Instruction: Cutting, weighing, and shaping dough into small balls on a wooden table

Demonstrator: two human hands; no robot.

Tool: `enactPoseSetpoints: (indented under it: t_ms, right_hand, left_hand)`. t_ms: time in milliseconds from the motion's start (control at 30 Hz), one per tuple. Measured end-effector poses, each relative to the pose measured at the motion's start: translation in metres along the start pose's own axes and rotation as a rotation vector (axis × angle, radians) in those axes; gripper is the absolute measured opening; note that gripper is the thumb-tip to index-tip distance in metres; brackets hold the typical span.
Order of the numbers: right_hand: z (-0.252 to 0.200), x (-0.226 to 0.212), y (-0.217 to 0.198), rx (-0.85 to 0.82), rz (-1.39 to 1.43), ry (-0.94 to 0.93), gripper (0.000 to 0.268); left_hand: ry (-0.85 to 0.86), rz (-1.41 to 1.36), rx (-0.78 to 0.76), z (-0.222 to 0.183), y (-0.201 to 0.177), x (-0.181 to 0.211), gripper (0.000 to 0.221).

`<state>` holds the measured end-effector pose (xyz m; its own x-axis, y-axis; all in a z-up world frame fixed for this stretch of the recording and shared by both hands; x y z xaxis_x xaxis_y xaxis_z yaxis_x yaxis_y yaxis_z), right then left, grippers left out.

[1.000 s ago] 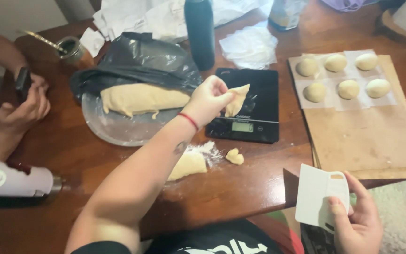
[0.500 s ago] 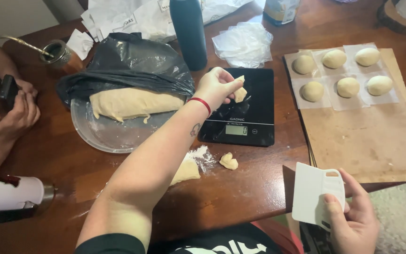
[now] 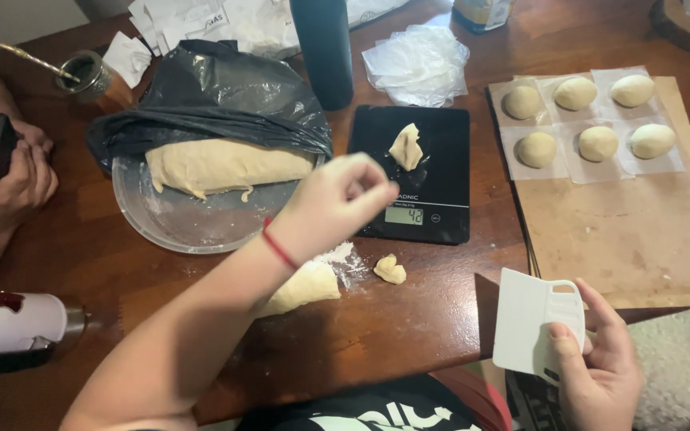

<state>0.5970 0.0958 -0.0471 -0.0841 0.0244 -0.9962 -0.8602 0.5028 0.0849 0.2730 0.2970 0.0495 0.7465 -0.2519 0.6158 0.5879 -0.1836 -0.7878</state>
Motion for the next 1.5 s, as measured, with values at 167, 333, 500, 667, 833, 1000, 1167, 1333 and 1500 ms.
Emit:
enactPoseSetpoints:
  t_ms: [167, 333, 500, 667, 833, 1000, 1167, 1333, 1500]
  right_hand:
    - [0.006, 0.004, 0.006, -0.05, -0.074, -0.012, 0.061]
    - [0.003, -0.012, 0.031, -0.105, -0.095, 0.004, 0.06]
    - [0.0, -0.019, 0.058, -0.183, -0.225, 0.013, 0.058]
    - [-0.008, -0.031, 0.11, -0.355, -0.394, 0.021, 0.061]
    - [-0.011, -0.026, 0.144, -0.466, -0.493, 0.004, 0.06]
    - [-0.011, -0.029, 0.167, -0.425, -0.673, -0.063, 0.065]
    - [-0.006, -0.015, 0.185, -0.514, -0.929, -0.211, 0.066]
    - [-0.012, -0.017, 0.189, -0.582, -1.089, -0.355, 0.07]
    - [-0.016, -0.009, 0.154, -0.646, -0.932, 0.054, 0.064]
  left_hand:
    - [-0.075, 0.143, -0.116, -0.044, 0.014, -0.009, 0.016]
    - [0.097, 0.268, -0.066, -0.061, 0.053, -0.014, 0.025]
    - [0.243, 0.534, 0.064, -0.068, 0.085, -0.014, 0.025]
    - [0.283, 0.622, 0.241, -0.074, 0.1, -0.009, 0.007]
    - [0.23, 0.666, 0.267, -0.076, 0.1, -0.008, 0.009]
    - [0.265, 0.673, 0.396, -0.08, 0.11, -0.019, 0.021]
    - [0.268, 0.693, 0.445, -0.084, 0.101, -0.015, 0.015]
    - [0.281, 0.709, 0.431, -0.087, 0.098, -0.014, 0.018]
    - [0.159, 0.592, 0.163, -0.083, 0.078, -0.014, 0.011]
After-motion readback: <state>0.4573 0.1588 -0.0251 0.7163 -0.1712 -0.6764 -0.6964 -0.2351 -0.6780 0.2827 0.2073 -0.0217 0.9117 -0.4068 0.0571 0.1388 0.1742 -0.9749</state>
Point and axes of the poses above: each hand's wrist, its own z-axis towards the middle knuckle, its own y-axis out of the palm, x = y × z, the point moved 10 cm from there along z, towards the middle knuckle, and after that the axes turned 12 degrees about z, right-handed, at the moved point
